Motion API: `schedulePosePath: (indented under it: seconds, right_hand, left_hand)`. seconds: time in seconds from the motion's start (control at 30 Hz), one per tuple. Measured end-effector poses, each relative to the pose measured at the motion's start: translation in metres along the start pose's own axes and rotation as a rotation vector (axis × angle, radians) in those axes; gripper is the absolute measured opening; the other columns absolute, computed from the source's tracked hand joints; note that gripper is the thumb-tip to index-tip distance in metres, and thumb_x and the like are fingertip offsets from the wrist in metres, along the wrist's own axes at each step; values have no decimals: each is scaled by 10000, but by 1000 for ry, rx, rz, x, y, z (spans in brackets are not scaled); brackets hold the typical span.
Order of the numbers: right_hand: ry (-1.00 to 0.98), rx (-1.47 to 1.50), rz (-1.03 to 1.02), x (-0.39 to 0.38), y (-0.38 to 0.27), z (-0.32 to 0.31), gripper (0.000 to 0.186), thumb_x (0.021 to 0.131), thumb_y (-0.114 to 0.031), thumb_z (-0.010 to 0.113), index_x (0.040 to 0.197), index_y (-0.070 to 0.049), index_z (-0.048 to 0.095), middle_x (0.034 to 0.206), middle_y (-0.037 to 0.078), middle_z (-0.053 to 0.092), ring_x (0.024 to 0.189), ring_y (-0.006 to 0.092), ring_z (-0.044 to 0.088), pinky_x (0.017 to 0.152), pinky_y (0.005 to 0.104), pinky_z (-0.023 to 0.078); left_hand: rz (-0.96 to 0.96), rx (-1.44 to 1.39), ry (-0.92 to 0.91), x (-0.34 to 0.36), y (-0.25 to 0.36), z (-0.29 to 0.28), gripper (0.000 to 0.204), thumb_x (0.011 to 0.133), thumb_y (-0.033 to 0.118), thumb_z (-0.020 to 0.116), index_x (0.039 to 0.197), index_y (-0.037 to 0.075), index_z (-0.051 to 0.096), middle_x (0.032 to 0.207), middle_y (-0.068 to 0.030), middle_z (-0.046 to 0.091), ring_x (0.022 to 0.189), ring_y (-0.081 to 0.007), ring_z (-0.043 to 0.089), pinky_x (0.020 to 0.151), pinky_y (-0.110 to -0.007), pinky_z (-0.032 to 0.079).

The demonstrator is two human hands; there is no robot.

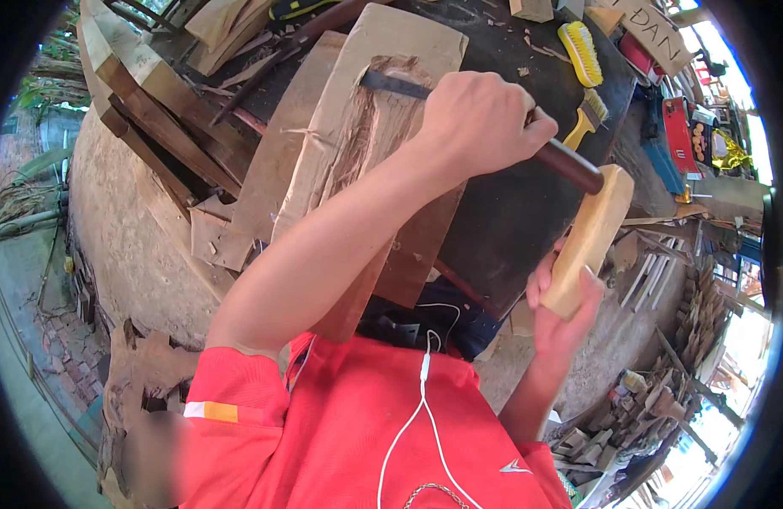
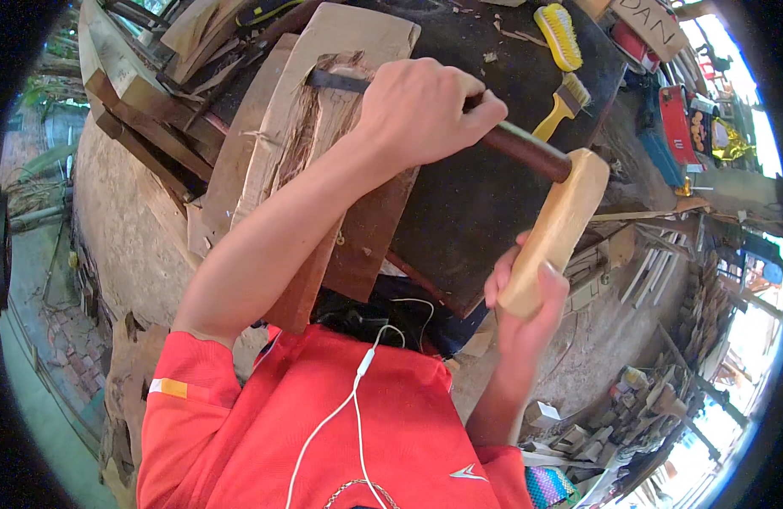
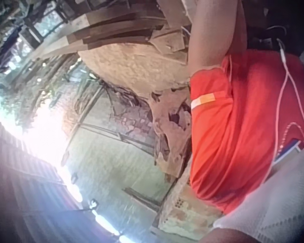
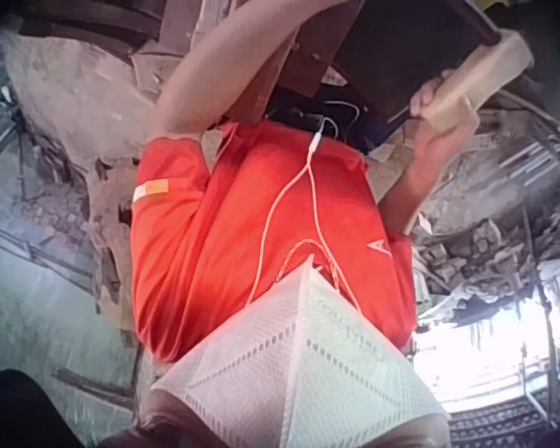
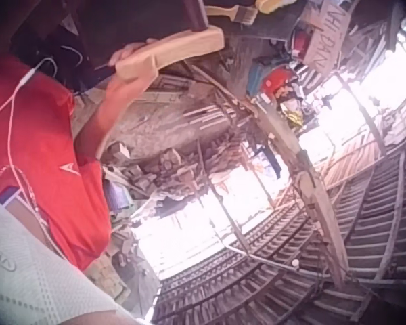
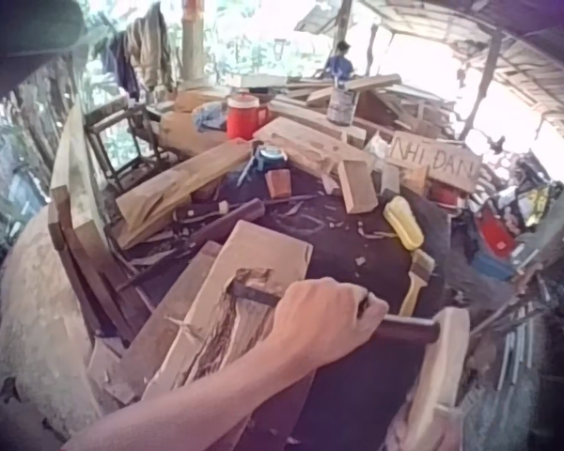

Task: Carving wood with a chisel and mallet.

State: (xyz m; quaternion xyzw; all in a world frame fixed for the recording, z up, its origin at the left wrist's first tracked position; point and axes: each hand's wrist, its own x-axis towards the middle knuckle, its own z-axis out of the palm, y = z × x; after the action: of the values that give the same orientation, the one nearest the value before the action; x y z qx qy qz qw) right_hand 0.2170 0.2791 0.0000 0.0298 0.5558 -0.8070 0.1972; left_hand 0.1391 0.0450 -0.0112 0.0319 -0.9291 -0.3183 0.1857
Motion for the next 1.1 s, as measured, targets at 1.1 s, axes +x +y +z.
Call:
schedulePosePath:
  seconds: [1.1]
  right_hand:
    - [268, 76, -47, -2, 2, -21, 493, 969, -443, 497, 1194, -5, 532, 781, 85, 517, 571, 145, 455, 440, 229, 293]
  left_hand:
    - [110, -22, -77, -14, 12, 15, 445, 853, 421, 606, 660, 39, 729, 598, -192, 636, 607, -365, 667, 619, -439, 538]
